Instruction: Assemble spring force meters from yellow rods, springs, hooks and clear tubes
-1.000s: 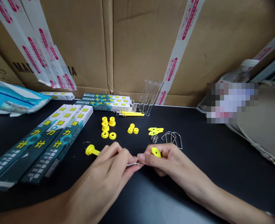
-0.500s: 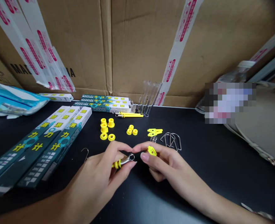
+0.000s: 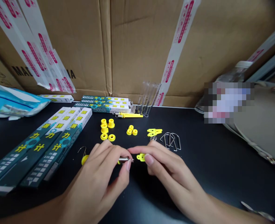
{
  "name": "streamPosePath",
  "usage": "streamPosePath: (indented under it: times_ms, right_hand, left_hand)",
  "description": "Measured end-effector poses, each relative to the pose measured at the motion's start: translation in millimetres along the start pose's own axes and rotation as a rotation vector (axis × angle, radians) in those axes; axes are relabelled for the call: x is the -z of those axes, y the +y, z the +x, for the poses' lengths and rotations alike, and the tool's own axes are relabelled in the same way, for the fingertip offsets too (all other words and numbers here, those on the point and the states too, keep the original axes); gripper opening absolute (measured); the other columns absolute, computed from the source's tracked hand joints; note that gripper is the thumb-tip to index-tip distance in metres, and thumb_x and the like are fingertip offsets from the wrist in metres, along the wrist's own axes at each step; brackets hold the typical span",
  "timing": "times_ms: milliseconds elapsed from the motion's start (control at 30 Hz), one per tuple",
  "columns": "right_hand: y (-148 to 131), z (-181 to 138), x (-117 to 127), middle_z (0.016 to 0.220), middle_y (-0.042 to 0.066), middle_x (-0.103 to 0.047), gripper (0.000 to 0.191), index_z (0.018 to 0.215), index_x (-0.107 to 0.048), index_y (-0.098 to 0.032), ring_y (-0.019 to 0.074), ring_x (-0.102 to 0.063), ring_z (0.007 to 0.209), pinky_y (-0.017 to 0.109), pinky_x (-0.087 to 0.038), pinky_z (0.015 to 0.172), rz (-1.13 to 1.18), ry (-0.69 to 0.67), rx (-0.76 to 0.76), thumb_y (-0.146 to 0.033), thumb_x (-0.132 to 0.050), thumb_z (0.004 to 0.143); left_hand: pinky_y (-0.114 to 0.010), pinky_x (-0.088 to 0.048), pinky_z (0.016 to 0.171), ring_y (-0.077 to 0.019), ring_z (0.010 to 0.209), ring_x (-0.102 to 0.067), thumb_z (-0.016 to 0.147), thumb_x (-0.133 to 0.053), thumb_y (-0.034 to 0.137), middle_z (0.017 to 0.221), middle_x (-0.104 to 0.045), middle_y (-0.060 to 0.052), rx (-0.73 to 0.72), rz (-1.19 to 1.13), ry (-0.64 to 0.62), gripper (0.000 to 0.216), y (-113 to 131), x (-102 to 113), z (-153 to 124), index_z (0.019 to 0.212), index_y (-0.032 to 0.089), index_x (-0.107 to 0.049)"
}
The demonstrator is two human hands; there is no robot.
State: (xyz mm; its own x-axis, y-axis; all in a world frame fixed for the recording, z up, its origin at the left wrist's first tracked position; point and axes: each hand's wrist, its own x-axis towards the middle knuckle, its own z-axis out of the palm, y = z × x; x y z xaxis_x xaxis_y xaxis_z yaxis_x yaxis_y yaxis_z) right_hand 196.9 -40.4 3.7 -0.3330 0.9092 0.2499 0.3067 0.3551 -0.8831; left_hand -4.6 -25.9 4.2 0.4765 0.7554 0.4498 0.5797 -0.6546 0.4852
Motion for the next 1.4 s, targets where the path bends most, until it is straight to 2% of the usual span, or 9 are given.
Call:
streamPosePath:
  times_ms: [133,300,533,700,833,933,1067,1233,1400]
  right_hand:
    - [1.7,-0.3,-2.0,0.098,-0.001,-0.07,0.023,0.118,-0.067,-0.03,0.0133,-0.064,0.087,0.023,-0.048,0.078,-0.032,0.038,0.068,-0.021,-0.054,0.102]
    - [3.2,0.5,-2.3,0.096,-0.003,-0.076,0.01,0.102,-0.07,-0.027,0.0124,-0.07,0.086,0.019,-0.051,0.079,-0.023,0.119,0.05,-0.022,-0.064,0.097]
    - [1.7,1.1,-3.9,0.086,-0.001,-0.072,0.006,0.1,-0.065,-0.023,0.0118,-0.067,0.07,0.022,-0.054,0.067,0.13,0.086,-0.066,-0.027,-0.06,0.098]
    - [1.7,1.5,-5.2,0.08,-0.001,-0.072,0.009,0.106,-0.061,-0.024,0.0122,-0.066,0.065,0.023,-0.053,0.064,0.211,0.078,-0.131,-0.03,-0.058,0.099]
    - [3.7,1.6,-4.8,0.081,-0.001,-0.072,0.01,0.107,-0.061,-0.024,0.0117,-0.065,0.066,0.023,-0.051,0.063,0.24,0.074,-0.15,-0.031,-0.057,0.1]
    - [5.3,1.6,-4.5,0.084,-0.001,-0.072,0.011,0.108,-0.061,-0.024,0.0117,-0.064,0.067,0.023,-0.051,0.064,0.234,0.07,-0.145,-0.031,-0.055,0.101]
    - [4.3,1.5,-4.0,0.082,-0.001,-0.074,0.016,0.114,-0.061,-0.025,0.0117,-0.065,0.067,0.022,-0.05,0.064,0.2,0.052,-0.141,-0.031,-0.055,0.101]
    - [-0.3,0.6,-3.6,0.079,-0.001,-0.074,0.017,0.112,-0.065,-0.024,0.012,-0.065,0.065,0.022,-0.05,0.063,0.189,0.074,-0.14,-0.034,-0.057,0.1]
    - [-1.2,-0.9,-3.8,0.084,0.0,-0.074,0.016,0.108,-0.067,-0.024,0.0115,-0.064,0.065,0.021,-0.052,0.063,0.228,0.14,-0.1,-0.033,-0.056,0.101]
  left_hand:
    - [-0.033,-0.04,0.071,-0.0189,0.078,-0.054,0.097,-0.042,0.011,0.082,-0.061,0.001,-0.026,0.058,-0.004,0.019,2.6,1.5,1.3,0.086,0.021,-0.054]
    - [-0.032,-0.041,0.069,-0.0183,0.075,-0.056,0.096,-0.042,0.01,0.08,-0.061,0.002,-0.061,0.088,0.005,0.018,3.1,2.0,2.3,0.088,0.022,-0.054]
    - [-0.02,-0.053,0.065,-0.0118,0.073,-0.071,0.1,-0.045,0.02,0.093,-0.07,0.005,0.029,-0.033,0.029,0.019,-2.1,-6.2,-4.5,0.117,0.028,-0.045]
    - [-0.018,-0.054,0.064,-0.011,0.066,-0.069,0.103,-0.045,0.026,0.088,-0.068,0.004,-0.088,0.091,0.103,0.001,-3.3,-4.6,-2.5,0.104,0.027,-0.046]
    - [-0.019,-0.055,0.071,-0.0115,0.071,-0.071,0.103,-0.046,0.022,0.087,-0.069,0.005,-0.126,0.093,0.066,0.006,-4.6,-0.5,1.7,0.101,0.027,-0.05]
    - [-0.017,-0.054,0.074,-0.0112,0.072,-0.072,0.099,-0.054,0.021,0.087,-0.073,0.008,-0.022,0.01,0.019,0.008,-6.5,1.4,5.6,0.102,0.029,-0.054]
    - [-0.015,-0.051,0.057,-0.0084,0.053,-0.065,0.096,-0.055,0.022,0.073,-0.072,0.011,0.18,-0.27,-0.079,0.011,-7.1,3.2,12.9,0.104,0.03,-0.056]
    - [-0.016,-0.044,0.047,-0.0086,0.048,-0.056,0.096,-0.054,0.026,0.062,-0.066,0.009,0.324,-0.485,-0.134,0.006,-6.2,4.4,18.6,0.096,0.026,-0.06]
    - [-0.014,-0.049,0.041,-0.0088,0.045,-0.062,0.094,-0.06,0.032,0.065,-0.069,0.006,0.453,-0.771,-0.171,0.009,-6.4,8.3,23.0,0.097,0.023,-0.061]
